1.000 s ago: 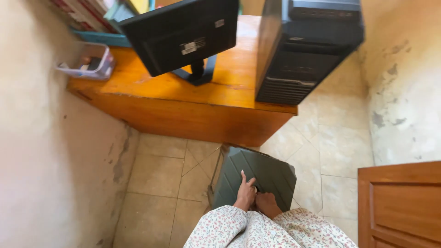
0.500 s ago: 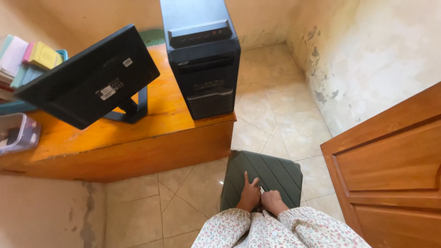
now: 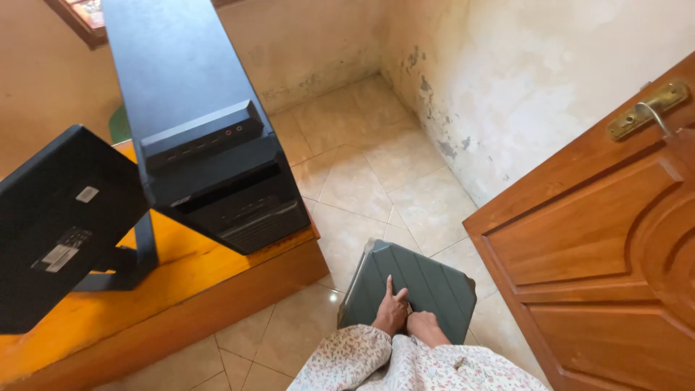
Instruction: Sweeping the floor and moving small furniture and computer parts to reach corners in a room.
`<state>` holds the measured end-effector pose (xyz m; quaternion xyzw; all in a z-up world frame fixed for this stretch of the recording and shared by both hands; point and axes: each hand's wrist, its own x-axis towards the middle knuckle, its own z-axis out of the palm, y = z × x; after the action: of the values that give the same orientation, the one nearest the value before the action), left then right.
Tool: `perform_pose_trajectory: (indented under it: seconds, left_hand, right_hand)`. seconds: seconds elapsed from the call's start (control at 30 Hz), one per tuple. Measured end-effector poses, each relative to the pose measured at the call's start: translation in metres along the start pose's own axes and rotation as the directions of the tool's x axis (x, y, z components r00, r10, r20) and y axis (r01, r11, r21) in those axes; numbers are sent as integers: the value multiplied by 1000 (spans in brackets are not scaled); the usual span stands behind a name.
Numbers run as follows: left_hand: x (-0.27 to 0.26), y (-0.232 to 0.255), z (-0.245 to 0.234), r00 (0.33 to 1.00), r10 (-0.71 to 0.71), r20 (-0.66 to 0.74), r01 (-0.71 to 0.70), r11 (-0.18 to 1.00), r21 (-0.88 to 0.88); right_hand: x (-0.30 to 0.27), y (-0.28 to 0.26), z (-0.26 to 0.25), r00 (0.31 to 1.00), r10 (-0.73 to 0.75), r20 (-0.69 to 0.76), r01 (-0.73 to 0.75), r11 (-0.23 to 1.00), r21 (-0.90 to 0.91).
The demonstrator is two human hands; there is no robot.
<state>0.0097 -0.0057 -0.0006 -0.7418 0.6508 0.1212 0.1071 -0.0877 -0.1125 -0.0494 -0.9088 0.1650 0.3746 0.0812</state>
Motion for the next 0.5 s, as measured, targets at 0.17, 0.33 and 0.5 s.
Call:
perform_pose_trajectory:
  seconds: [0.17, 0.33, 0.5]
  left_hand:
    - [23, -49, -30, 995, 79, 55, -81, 996, 41]
    - [60, -95, -34, 997, 36, 70, -34, 999, -33]
    - [60, -145, -67, 999, -10, 51, 19, 984, -175]
  right_hand:
    - [19, -2, -57, 995, 73, 62, -79, 991, 109]
    - [95, 10, -55, 997, 74, -17, -74, 997, -4]
    - [67, -23, -158, 999, 48, 25, -44, 991, -125]
